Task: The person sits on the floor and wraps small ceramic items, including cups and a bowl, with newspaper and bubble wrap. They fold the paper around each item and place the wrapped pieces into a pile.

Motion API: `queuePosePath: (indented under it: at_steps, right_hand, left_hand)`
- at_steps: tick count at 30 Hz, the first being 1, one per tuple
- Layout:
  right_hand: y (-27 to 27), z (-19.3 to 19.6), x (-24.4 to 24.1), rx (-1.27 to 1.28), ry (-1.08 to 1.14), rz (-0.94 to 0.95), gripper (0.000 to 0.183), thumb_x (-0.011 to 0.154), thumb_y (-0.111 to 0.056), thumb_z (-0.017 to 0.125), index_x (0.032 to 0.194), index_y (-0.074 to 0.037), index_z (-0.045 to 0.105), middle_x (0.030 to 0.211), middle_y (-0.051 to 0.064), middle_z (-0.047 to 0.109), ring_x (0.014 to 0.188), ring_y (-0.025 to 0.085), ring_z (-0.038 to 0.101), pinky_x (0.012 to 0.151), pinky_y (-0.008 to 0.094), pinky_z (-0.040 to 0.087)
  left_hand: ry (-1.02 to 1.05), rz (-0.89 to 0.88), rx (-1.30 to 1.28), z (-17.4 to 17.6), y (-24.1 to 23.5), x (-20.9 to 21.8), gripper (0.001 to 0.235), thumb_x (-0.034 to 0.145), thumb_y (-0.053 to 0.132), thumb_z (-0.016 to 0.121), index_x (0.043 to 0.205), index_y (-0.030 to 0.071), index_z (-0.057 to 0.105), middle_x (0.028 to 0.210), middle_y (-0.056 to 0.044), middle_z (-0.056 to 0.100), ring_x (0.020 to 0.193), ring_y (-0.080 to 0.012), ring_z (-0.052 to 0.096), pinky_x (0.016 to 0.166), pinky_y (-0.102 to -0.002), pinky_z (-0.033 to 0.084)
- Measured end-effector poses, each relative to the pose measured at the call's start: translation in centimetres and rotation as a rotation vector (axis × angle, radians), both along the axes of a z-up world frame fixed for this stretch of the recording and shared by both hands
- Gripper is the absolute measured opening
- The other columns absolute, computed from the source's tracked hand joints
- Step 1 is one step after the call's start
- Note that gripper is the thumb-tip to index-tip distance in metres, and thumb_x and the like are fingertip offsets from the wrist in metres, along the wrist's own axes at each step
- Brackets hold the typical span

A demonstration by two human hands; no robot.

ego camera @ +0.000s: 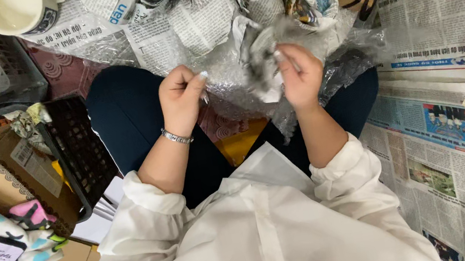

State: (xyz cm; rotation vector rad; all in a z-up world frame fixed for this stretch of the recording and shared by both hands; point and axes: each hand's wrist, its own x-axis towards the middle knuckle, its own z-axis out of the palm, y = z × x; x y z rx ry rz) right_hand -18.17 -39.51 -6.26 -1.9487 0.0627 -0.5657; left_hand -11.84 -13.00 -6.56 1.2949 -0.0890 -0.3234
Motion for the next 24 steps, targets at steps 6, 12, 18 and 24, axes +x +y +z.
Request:
queuePosePath:
  at_steps: [6, 12, 18, 24]
  right_hand:
    - [0.3, -0.3, 0.1, -0.176, 0.267, -0.010, 0.028, 0.094, -0.005, 0.057, 0.117, -0.001, 0.073, 0.082, 0.013, 0.070, 0.070, 0.022, 0.070, 0.069, 0.034, 0.055]
    - [1.4, 1.5, 0.5, -0.063, 0.315, 0.543, 0.042, 0.083, -0.013, 0.079, 0.120, 0.002, 0.066, 0.102, 0.017, 0.073, 0.083, 0.023, 0.072, 0.073, 0.035, 0.055]
    - [0.2, -0.8, -0.4, 0.543, 0.630, 0.430, 0.024, 0.097, -0.015, 0.074, 0.115, 0.000, 0.067, 0.095, 0.007, 0.071, 0.075, 0.016, 0.068, 0.067, 0.036, 0.054]
    - [-1.0, -1.5, -0.8, 1.093, 0.224, 0.349, 0.038, 0.111, -0.013, 0.064, 0.145, 0.001, 0.053, 0.122, 0.006, 0.061, 0.106, 0.012, 0.060, 0.095, 0.028, 0.048]
  left_hand:
    - [-0.480, -0.324, 0.166, 3.8, -0.9, 0.5, 0.096, 0.071, 0.035, 0.090, 0.149, 0.004, 0.042, 0.145, -0.015, 0.056, 0.129, -0.0289, 0.057, 0.102, -0.039, 0.051]
    - [-0.412, -0.420, 0.425, 4.1, -2.0, -0.6, 0.096, 0.081, 0.030, 0.093, 0.158, 0.006, 0.041, 0.153, -0.016, 0.056, 0.142, -0.0303, 0.056, 0.119, -0.038, 0.044]
    - [-0.090, -0.332, 0.039, 1.2, -1.4, -0.4, 0.092, 0.084, 0.018, 0.089, 0.157, 0.000, 0.037, 0.143, -0.009, 0.058, 0.132, -0.0166, 0.054, 0.116, -0.033, 0.044]
    - [0.109, -0.306, -0.143, 0.7, -1.4, -0.1, 0.070, 0.100, 0.009, 0.074, 0.158, -0.002, 0.037, 0.140, -0.009, 0.059, 0.127, -0.0147, 0.057, 0.111, -0.031, 0.049]
